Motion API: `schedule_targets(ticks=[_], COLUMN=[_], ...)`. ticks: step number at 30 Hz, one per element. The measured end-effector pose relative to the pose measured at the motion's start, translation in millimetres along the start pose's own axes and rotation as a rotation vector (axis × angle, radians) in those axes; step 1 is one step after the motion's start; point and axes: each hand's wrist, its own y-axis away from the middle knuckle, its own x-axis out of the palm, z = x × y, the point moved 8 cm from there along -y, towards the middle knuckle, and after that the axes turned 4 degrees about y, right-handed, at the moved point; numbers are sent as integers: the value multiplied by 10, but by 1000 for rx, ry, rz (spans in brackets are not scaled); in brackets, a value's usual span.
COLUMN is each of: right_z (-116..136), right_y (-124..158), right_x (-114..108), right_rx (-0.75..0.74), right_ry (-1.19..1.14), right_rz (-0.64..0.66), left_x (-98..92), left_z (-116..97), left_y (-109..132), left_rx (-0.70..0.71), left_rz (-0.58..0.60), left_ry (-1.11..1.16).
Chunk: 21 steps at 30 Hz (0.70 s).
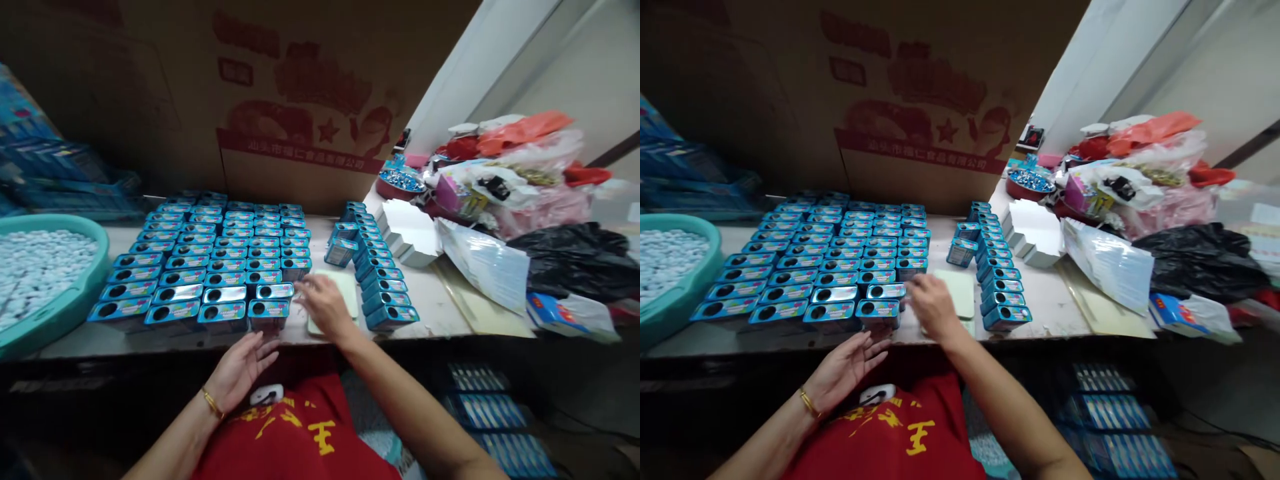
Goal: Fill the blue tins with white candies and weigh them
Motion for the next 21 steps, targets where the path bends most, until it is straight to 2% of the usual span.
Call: schedule_targets(ticks=[3, 5, 7, 8, 11, 15, 17, 21], right_z=[-849, -1395, -1715, -1792, -1810, -1567, -1375, -1032], right_y=[-188, -304, -392, -424, -437, -253, -94, 207], right_x=[-55, 85, 253, 308, 263, -143, -277, -240], right_rx=[200, 390, 468, 472, 434, 286, 193, 123], right_ry=[83, 221, 303, 319, 310, 276, 208, 64], right_rz=[-42, 77, 215, 258, 281, 194, 199, 289], left_x=[-65, -78, -93, -107, -175, -223, -190, -71], left_z=[80, 168, 234, 251, 255, 259, 282, 338], left_y=[-44, -29, 0, 14, 38, 33, 18, -16], left_rx=[-40, -92, -126, -132, -115, -103, -113, -137], left_rz=[-24, -2, 18, 21, -10, -63, -68, -51], left_ry=[16, 6, -24, -42, -80, -100, -116, -158])
